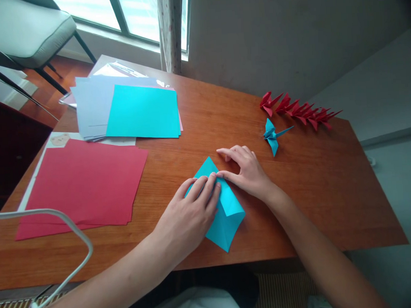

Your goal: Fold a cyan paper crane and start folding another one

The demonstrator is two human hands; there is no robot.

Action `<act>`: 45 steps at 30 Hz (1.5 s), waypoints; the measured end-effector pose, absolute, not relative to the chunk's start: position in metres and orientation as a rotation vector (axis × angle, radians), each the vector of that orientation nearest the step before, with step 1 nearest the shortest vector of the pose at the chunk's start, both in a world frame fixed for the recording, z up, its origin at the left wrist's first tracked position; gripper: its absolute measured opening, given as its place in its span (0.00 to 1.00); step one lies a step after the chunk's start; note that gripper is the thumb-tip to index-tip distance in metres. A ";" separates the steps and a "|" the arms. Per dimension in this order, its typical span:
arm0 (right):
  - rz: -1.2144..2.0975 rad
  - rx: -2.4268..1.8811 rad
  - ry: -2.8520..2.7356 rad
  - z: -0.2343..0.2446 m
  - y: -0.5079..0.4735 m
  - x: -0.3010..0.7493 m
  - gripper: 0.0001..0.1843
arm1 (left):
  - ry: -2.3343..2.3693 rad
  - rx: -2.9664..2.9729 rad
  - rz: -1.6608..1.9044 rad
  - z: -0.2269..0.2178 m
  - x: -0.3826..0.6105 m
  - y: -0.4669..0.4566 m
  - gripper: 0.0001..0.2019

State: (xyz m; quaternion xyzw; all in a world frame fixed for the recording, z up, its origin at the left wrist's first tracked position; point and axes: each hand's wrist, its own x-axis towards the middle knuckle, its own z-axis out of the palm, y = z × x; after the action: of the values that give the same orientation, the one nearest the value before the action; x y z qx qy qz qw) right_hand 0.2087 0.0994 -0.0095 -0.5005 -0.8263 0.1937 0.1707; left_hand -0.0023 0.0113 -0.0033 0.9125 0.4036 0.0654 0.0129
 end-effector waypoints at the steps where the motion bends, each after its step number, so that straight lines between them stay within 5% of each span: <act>1: 0.535 -1.432 -2.341 -0.010 0.103 0.206 0.24 | 1.271 2.841 0.205 -0.003 -0.002 0.012 0.23; 34: 0.469 -1.422 -2.514 -0.007 0.087 0.233 0.36 | 1.290 2.781 0.208 -0.001 -0.002 0.012 0.23; 45: 0.401 -1.541 -2.360 -0.011 0.138 0.177 0.33 | 1.286 2.768 0.187 0.000 -0.002 0.013 0.22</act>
State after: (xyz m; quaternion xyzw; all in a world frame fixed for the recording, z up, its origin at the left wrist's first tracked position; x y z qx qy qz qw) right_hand 0.1768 0.1376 -0.0111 -0.5355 -0.8199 0.1395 0.1466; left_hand -0.0016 0.0127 0.0000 0.9044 0.4202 0.0612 0.0420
